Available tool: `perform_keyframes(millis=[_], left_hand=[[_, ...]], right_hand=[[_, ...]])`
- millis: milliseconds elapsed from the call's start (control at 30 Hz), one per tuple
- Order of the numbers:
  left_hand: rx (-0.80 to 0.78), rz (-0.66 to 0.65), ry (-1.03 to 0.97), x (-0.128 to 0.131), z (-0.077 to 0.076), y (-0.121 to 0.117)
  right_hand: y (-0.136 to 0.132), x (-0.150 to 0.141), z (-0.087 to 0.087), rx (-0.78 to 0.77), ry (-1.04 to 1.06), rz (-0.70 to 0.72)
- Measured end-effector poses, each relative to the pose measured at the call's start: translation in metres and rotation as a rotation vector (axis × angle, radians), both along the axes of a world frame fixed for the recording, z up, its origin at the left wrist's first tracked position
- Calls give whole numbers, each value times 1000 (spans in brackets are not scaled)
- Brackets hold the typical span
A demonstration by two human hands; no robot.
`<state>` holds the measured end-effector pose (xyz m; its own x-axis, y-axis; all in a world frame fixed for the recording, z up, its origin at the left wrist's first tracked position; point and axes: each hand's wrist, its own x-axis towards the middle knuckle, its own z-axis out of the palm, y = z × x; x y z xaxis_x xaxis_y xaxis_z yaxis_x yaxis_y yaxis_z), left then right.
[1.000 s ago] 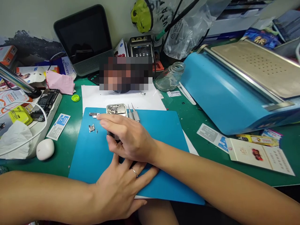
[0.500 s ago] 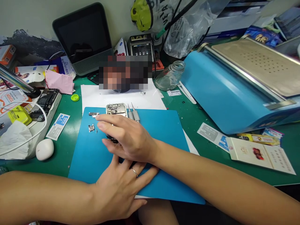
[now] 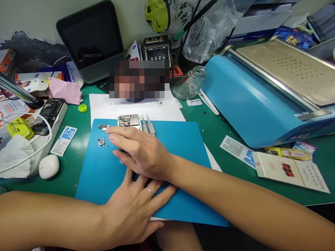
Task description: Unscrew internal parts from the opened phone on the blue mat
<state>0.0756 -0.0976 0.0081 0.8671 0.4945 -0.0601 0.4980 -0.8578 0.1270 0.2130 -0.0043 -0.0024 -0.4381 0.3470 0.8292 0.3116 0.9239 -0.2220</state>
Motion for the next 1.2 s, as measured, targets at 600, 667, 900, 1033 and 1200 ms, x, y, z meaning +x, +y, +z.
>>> perform_keyframes(millis=[600,667,900,1033,1200], left_hand=[[24,2,-8,1,1,1],[21,1,-4,1,1,1],[16,-9,-4,2,2,1],[7,-6,-6,2,1,2],[-15,-9,5,1,2,3]], right_hand=[[-7,2,-9,-323,97,49],[-7,3,-11,-345,133,47],[-7,3,-11,-344,182,25],[-7,2,-10,-347,199,15],[-5,1,-13,-310,268,-71]])
